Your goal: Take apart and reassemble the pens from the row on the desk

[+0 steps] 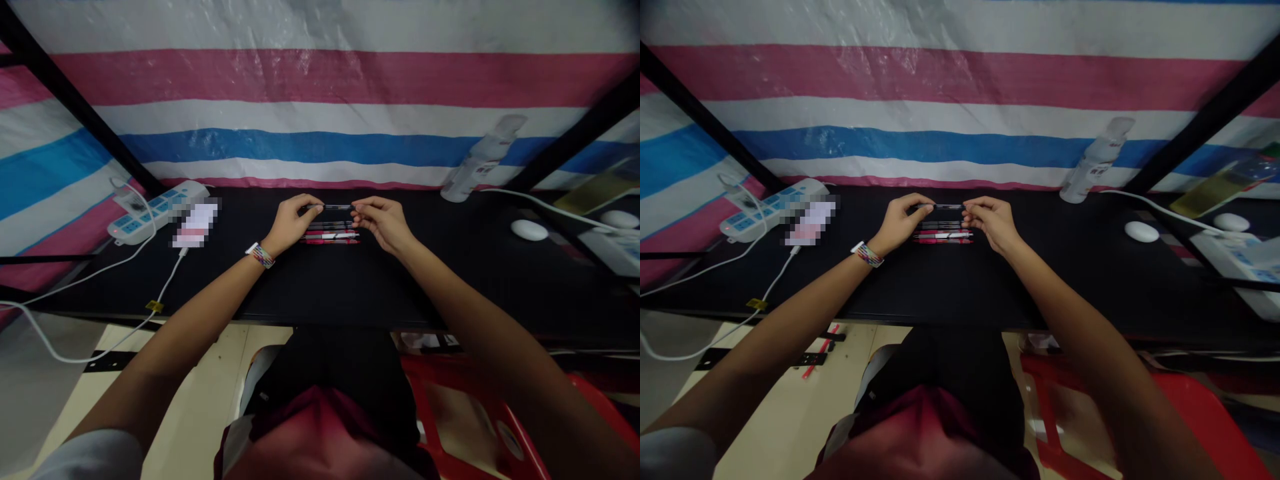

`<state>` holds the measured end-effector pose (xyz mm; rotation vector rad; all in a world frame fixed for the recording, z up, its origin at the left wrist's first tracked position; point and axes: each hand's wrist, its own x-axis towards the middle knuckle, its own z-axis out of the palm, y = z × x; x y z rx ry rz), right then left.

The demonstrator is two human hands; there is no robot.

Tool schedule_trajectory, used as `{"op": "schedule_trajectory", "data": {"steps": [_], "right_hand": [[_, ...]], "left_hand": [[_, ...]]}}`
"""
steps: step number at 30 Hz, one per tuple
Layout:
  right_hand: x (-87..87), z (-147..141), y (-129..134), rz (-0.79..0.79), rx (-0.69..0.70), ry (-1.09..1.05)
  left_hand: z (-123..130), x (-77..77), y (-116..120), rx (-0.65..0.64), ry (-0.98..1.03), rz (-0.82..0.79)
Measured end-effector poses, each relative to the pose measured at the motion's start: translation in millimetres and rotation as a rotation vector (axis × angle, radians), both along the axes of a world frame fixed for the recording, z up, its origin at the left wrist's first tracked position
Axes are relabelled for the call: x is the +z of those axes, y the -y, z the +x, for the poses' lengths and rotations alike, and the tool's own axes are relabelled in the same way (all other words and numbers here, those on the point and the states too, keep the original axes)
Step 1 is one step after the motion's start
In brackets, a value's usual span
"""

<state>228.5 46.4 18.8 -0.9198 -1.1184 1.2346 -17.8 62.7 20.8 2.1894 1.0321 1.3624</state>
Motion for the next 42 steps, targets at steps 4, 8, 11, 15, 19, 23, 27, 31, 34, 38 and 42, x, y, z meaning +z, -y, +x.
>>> {"op": "schedule_trajectory", "data": {"steps": [4, 8, 11, 15, 19, 23, 27, 31, 34, 38, 42], "right_hand": [[-1.7, 0, -1, 0.021, -0.015, 0.005], [-3.0, 1, -1, 0.023, -0.011, -0.006], [-5.6, -1, 0, 0.019, -0.006, -0.006], [-6.4, -5, 0, 0.004, -0.013, -0.013], [-1.7, -4, -2, 0.006, -0.028, -0.05], [0.8, -1, -1, -0.019, -0.024, -0.064], [0.4, -1, -1, -0.031, -0.006, -0.053], [1.9, 1, -2, -0.049, -0.027, -0.082], [4.2, 3, -3, -0.061, -0.039, -0.095], [6.5, 5, -2, -0.065, -0.044, -0.097], [6.5, 3, -1, -0.081, -0.032, -0.098]], "left_hand": [[-1, -0.1, -2, -0.037, 0.034, -0.074], [-1, -1.4, -3, -0.06, 0.061, -0.106], [0, -4.6, -3, -0.044, 0.085, -0.16], [2, -7.4, 0, -0.012, 0.102, -0.219], [3, -4.4, -2, -0.013, 0.151, -0.182], [1, -2.3, -7, -0.03, 0.153, -0.127], [-3, -5.0, -10, -0.005, 0.149, -0.173], [-3, -7.5, -14, -0.059, 0.239, -0.127], [-4, -7.3, -16, -0.053, 0.235, -0.119], [-5, -5.4, -16, -0.037, 0.201, -0.144], [-4, -2.9, -11, -0.027, 0.229, -0.198]]}}
